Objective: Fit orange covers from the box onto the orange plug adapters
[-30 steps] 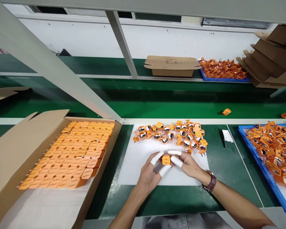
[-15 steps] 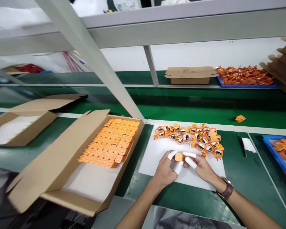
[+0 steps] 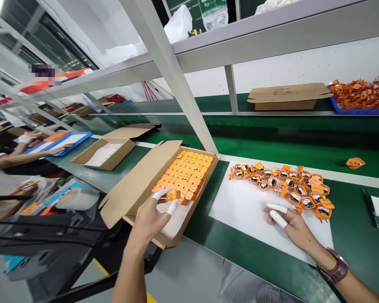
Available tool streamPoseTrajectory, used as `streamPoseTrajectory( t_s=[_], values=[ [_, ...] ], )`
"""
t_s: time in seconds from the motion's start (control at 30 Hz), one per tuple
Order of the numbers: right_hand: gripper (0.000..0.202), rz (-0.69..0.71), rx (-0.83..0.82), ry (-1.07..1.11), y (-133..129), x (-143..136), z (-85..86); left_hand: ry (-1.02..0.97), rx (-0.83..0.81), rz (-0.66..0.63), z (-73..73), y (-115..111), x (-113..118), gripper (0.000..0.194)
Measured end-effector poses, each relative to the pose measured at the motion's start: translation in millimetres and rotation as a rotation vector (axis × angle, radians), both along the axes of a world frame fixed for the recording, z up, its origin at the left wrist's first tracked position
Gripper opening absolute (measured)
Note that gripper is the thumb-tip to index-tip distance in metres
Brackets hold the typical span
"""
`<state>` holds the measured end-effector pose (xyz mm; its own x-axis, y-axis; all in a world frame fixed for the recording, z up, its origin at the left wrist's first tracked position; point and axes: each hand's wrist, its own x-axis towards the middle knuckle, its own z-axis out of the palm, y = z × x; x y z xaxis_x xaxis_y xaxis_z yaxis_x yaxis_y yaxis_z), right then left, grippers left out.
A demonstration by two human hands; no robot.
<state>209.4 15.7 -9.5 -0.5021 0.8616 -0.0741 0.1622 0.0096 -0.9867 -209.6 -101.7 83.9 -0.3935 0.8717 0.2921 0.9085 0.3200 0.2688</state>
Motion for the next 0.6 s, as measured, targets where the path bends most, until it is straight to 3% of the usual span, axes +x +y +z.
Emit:
streamPoseTrajectory(
  t_s=[0.1, 0.23, 0.33, 0.5, 0.6],
  values=[
    [0.052, -0.005, -0.007, -0.006, 1, 0, -2.0, 0.088, -0.047, -0.169, -17.9, -13, -25, 0.031],
    [0.05, -0.018, 0.009, 0.008, 1, 1, -7.1, 0.121, -0.053, -0.364, -41.8, -16, -28, 0.025],
    [0.05, -0.02, -0.012, 0.003, 2, 2, -10.0, 0.114, -0.073, -0.399, -48.1, -13, -25, 0.025],
    [0.052, -0.009, -0.031, -0.007, 2, 3, -11.6, 0.073, -0.114, -0.388, -49.8, -7, -20, 0.05],
    [0.054, -0.009, -0.03, -0.019, 2, 4, -12.2, 0.079, -0.123, -0.359, -54.8, -6, -16, 0.052]
  ],
)
